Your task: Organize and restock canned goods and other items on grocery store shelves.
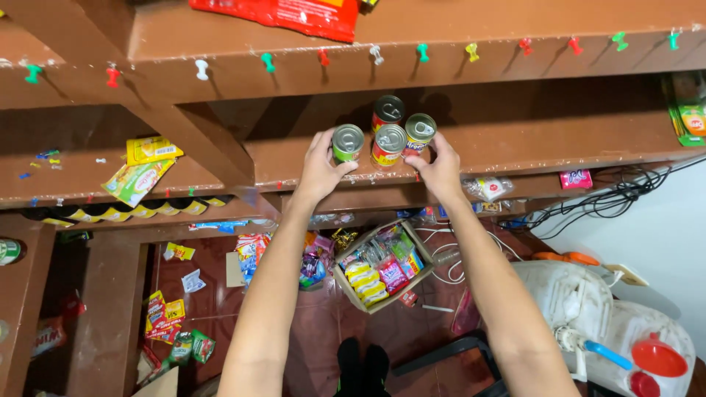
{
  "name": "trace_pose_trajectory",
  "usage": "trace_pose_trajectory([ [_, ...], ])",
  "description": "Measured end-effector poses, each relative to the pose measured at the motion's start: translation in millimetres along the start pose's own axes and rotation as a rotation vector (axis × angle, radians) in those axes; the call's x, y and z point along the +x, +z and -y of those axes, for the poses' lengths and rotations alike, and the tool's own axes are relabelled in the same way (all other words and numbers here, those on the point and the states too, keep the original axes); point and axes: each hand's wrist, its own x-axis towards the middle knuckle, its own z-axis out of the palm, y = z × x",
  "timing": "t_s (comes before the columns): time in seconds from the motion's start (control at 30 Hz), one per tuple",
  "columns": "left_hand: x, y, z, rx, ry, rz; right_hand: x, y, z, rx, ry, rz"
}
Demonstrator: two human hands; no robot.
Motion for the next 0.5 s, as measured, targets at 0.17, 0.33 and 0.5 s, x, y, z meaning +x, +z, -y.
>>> trace_pose_trajectory([
  [0.17,0,-11,9,0.022,-0.017,0.049,1,4,4,-0.07,-0.101,-0.043],
  [0.33,3,-10,15,0.041,-0.063,0.01,0,1,8,-0.087,-0.093,-0.055],
  [0.5,4,-12,12,0.075,-0.103,0.005,4,0,14,-0.071,-0.074,-0.04],
])
